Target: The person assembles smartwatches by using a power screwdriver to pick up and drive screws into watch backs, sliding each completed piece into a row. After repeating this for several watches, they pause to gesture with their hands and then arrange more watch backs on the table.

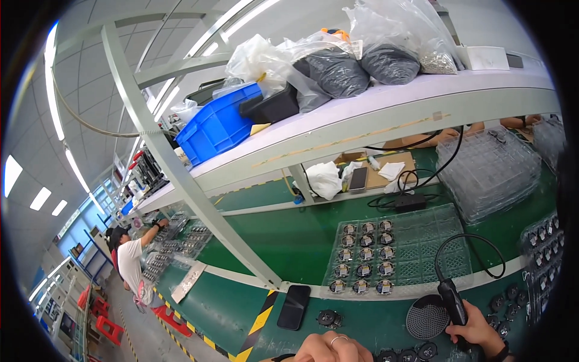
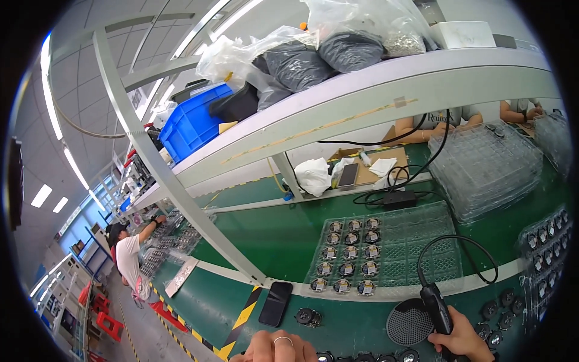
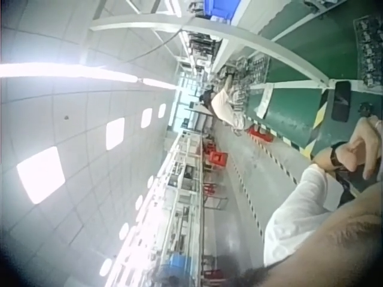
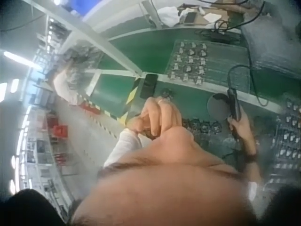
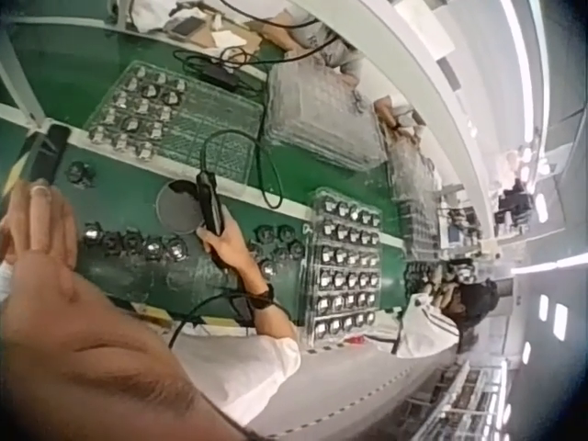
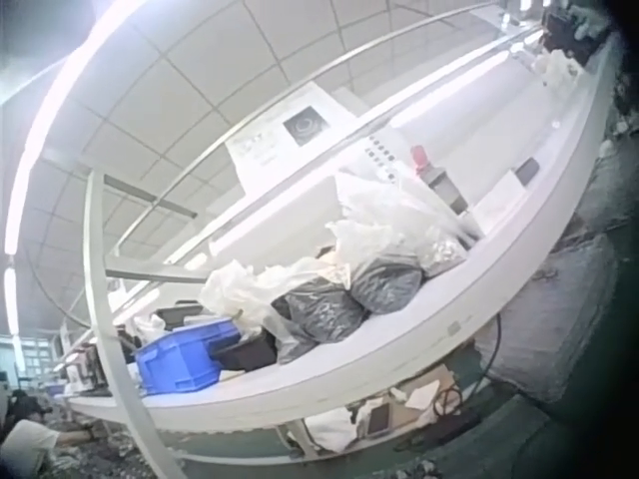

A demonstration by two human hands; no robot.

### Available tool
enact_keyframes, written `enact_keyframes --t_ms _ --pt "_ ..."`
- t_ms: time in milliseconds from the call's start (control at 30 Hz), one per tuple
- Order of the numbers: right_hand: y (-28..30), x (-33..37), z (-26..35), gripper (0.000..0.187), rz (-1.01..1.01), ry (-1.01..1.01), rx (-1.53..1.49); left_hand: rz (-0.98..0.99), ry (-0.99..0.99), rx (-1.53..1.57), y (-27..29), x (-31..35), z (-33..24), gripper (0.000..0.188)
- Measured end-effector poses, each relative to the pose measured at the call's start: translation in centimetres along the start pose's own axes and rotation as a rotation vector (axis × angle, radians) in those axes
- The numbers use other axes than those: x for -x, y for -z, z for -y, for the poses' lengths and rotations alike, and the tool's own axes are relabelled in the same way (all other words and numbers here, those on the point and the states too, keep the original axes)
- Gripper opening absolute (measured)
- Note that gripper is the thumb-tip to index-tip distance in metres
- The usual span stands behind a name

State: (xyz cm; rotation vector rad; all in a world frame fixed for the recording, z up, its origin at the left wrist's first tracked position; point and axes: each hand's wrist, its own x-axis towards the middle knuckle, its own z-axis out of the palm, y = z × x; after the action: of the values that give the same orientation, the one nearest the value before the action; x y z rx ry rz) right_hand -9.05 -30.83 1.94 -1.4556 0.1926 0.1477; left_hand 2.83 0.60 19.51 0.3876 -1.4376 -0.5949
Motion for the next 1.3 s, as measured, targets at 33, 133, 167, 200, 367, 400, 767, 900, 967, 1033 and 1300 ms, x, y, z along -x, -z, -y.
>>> enact_keyframes --t_ms 33,133,167,200,367,400,767,900,967,1033,1300 --pt "-0.1 -0.1 0.2 0.055 0.004 -0.019 0.001 -0.109 -0.025 0.028 -0.8 0.2 0.2 0.032" --pt "-0.4 0.0 0.6 0.053 0.0 -0.007 -0.005 -0.325 -0.071 0.088 -1.6 0.6 0.3 0.029" --pt "-0.4 0.0 0.7 0.052 0.002 0.0 -0.007 -0.243 -0.029 0.043 -0.8 0.7 -0.1 0.028" --pt "-0.5 0.1 0.7 0.052 -0.002 -0.004 -0.006 -0.165 0.01 -0.002 -0.2 0.8 -0.5 0.027" --pt "-0.7 0.3 1.2 0.049 -0.003 0.0 -0.003 -0.018 -0.074 -0.013 0.7 -0.2 0.2 0.021" --pt "-0.8 0.2 1.3 0.049 0.005 0.002 0.0 -0.021 -0.075 -0.004 0.8 -0.2 0.3 0.021" --pt "-0.7 0.8 1.2 0.053 -0.027 -0.022 0.038 -0.312 -0.029 -0.039 -1.1 0.9 0.4 0.02" --pt "-1.2 0.3 0.9 0.056 -0.024 -0.035 0.041 -0.296 0.17 -0.405 -1.2 0.5 -2.1 0.022" --pt "-0.9 0.1 1.0 0.059 -0.057 -0.026 0.04 -0.109 0.219 -0.547 -0.2 -0.9 -3.0 0.023" --pt "-0.7 0.4 1.2 0.059 -0.055 -0.045 0.048 0.343 0.334 -0.808 0.4 -2.0 -4.0 0.028" --pt "-1.1 -0.1 1.0 0.065 -0.107 -0.029 0.061 -0.135 -0.063 -0.79 1.5 0.6 -3.3 0.027"
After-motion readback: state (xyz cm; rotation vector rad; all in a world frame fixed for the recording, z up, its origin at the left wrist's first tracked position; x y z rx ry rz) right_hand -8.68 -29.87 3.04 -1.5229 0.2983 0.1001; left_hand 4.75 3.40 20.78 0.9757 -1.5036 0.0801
